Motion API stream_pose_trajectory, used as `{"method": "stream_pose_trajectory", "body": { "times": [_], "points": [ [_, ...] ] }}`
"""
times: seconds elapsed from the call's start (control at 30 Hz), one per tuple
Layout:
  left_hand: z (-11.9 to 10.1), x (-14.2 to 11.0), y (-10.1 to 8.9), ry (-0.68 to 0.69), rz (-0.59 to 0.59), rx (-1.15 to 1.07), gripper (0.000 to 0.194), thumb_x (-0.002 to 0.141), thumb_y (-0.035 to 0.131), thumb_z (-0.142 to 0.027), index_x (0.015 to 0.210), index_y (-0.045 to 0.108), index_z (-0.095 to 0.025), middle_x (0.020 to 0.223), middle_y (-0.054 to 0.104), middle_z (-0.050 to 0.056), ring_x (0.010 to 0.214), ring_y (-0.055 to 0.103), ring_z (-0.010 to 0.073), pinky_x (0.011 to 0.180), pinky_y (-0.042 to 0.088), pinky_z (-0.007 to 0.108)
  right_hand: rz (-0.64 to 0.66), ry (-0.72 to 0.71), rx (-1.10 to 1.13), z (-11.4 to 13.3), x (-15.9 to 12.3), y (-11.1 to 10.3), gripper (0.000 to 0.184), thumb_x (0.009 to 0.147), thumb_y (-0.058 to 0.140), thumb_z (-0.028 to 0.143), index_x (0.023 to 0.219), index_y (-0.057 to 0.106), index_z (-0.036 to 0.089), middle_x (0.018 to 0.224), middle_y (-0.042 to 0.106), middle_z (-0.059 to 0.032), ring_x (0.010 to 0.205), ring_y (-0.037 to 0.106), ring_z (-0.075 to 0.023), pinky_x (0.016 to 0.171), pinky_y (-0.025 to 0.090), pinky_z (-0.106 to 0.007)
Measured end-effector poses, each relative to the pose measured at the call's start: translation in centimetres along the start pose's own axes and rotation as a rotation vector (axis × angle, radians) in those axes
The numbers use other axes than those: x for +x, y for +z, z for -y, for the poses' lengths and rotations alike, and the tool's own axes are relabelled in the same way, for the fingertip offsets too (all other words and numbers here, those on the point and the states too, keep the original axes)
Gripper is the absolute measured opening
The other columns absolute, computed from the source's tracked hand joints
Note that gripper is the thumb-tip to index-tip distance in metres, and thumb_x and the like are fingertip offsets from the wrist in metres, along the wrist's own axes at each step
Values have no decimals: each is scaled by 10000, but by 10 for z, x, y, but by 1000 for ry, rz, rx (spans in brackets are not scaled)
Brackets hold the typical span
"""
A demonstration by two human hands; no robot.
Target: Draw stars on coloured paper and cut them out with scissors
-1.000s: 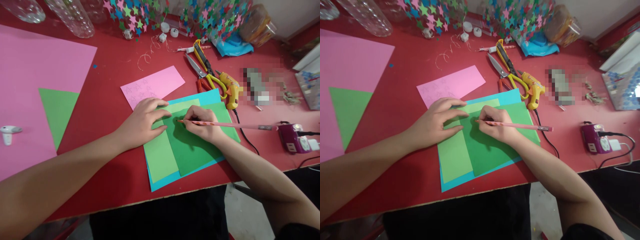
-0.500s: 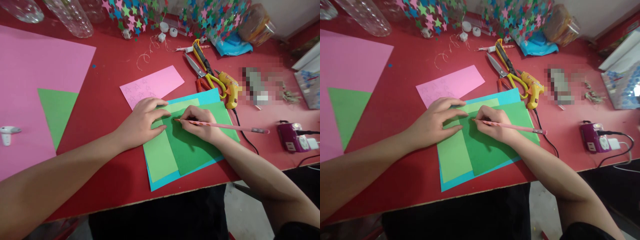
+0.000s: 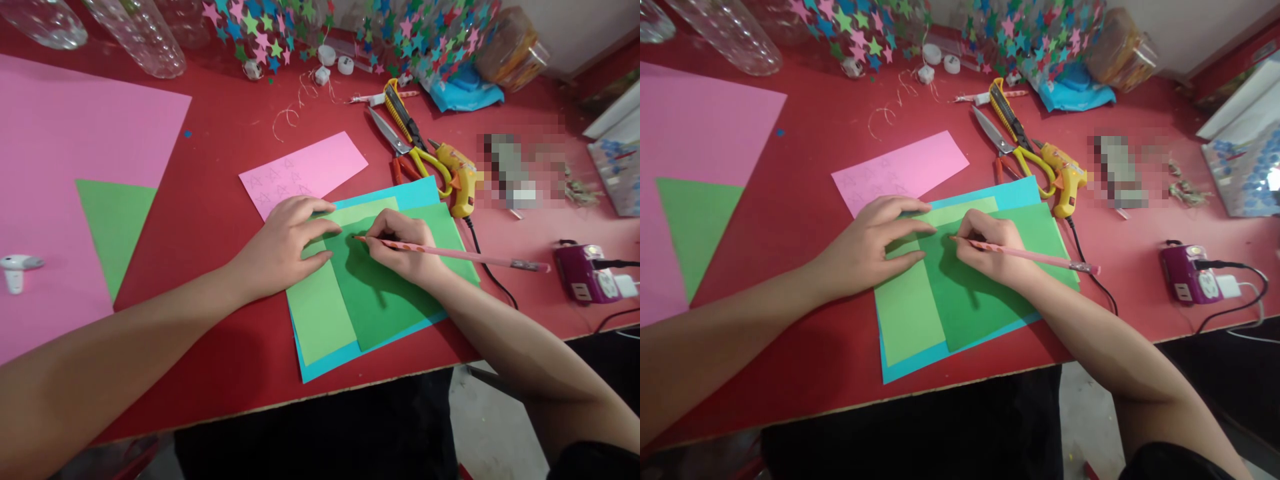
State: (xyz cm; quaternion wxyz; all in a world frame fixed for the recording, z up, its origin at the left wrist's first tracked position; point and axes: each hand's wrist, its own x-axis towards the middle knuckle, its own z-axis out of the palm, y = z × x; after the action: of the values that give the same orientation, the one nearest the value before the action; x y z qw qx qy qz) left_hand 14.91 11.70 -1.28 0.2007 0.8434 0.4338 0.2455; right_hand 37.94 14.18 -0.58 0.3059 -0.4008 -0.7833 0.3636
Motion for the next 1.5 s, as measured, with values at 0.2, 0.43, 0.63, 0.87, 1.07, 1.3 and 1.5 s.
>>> {"method": "stream_pose_trajectory", "body": {
  "times": [0.2,0.43,0.63,0.87,1.07,1.3,1.5],
  "points": [
    [0,-1,1,-5,-9,-5,247,888,588,-288,1109,655,-198,1327,535,106,1270,465,283,1096,359,493,-27,46,16,0,-1,-1,141,755,587,111,680,498,191,557,478,70,482,373,-59,472,294,-219],
    [0,0,0,-5,-4,-8,243,886,591,-288,1103,654,-199,1324,540,113,1264,468,283,1088,360,499,-53,83,13,0,-1,-2,136,726,573,105,666,490,195,548,479,68,483,388,-66,476,294,-223],
    [0,-1,0,-10,-11,-18,242,881,589,-277,1101,659,-203,1321,541,107,1265,470,291,1091,361,502,-43,73,15,-2,-2,-2,140,727,572,93,668,491,191,542,466,73,477,370,-58,468,287,-216],
    [0,-1,1,-4,-13,2,238,890,582,-295,1099,655,-206,1317,539,101,1262,469,280,1091,364,487,20,40,-28,2,-3,-3,138,745,586,116,669,499,192,558,478,66,479,378,-59,465,299,-213],
    [0,0,0,-10,-8,-9,244,884,584,-281,1101,660,-201,1315,541,109,1261,472,286,1091,365,494,60,7,-44,1,-4,-4,119,752,599,125,688,522,189,595,511,54,510,417,-64,479,323,-203],
    [0,0,0,-10,-11,-3,245,886,577,-296,1101,658,-210,1315,540,101,1261,471,276,1090,366,486,110,-29,-55,4,-3,-4,106,758,573,123,689,524,188,586,501,54,519,418,-70,503,325,-213],
    [1,-1,1,24,-21,6,280,905,562,-293,1145,667,-194,1311,538,119,1254,476,283,1083,368,483,117,-36,-38,5,-2,-5,116,752,586,111,682,532,186,579,506,55,510,416,-68,499,333,-210]
  ]
}}
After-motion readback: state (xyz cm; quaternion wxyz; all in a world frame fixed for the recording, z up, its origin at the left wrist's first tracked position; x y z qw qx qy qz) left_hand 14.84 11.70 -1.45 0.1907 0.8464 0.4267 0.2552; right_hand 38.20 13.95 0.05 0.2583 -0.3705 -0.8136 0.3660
